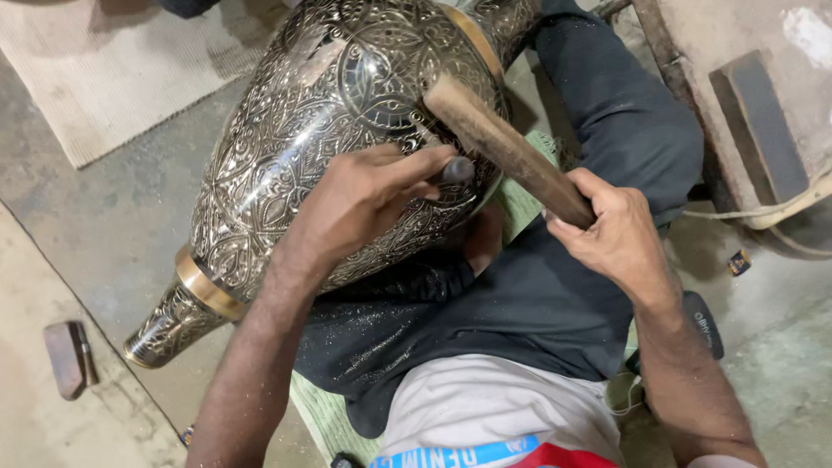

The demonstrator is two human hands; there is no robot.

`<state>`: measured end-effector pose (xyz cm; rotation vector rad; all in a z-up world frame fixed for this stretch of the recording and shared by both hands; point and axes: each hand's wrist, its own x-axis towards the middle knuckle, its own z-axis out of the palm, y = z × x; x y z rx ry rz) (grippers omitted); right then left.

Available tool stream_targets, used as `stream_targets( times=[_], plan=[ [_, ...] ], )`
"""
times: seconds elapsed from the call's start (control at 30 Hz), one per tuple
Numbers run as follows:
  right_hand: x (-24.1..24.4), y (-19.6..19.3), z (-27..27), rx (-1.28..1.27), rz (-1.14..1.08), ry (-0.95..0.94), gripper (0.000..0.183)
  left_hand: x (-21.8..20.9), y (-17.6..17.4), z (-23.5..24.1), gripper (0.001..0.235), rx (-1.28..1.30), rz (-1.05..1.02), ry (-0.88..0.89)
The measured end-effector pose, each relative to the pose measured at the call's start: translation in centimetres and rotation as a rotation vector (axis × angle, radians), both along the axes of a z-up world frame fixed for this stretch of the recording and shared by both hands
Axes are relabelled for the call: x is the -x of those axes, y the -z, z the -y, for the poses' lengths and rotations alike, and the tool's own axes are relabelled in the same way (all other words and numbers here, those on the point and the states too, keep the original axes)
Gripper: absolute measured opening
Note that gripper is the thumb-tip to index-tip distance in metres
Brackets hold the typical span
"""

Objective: The person uses a hammer and chisel to engrave intricate patterns onto a large metal vase. They repeatedly strike the chisel against the vase surface to create detailed designs.

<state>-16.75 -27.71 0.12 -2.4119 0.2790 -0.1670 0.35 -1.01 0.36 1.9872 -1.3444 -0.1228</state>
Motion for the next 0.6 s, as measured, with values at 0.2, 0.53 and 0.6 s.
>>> stream_targets(
  times=[0.2, 0.53, 0.6],
  plan=[
    [0.1, -0.2, 0.3, 0.163, 0.002, 0.004, 0.033, 0.8, 0.6, -0.6, 0.047, 0.062, 0.127, -0.041],
    [-0.3, -0.5, 0.3, 0.358, 0.031, -0.030, 0.028, 1.3, 1.2, -0.5, 0.041, 0.083, 0.052, -0.104],
    [-0.3, -0.8, 0.2, 0.422, 0.019, -0.051, 0.028, 1.3, 1.1, -0.3, 0.040, 0.074, 0.042, -0.115]
  ],
)
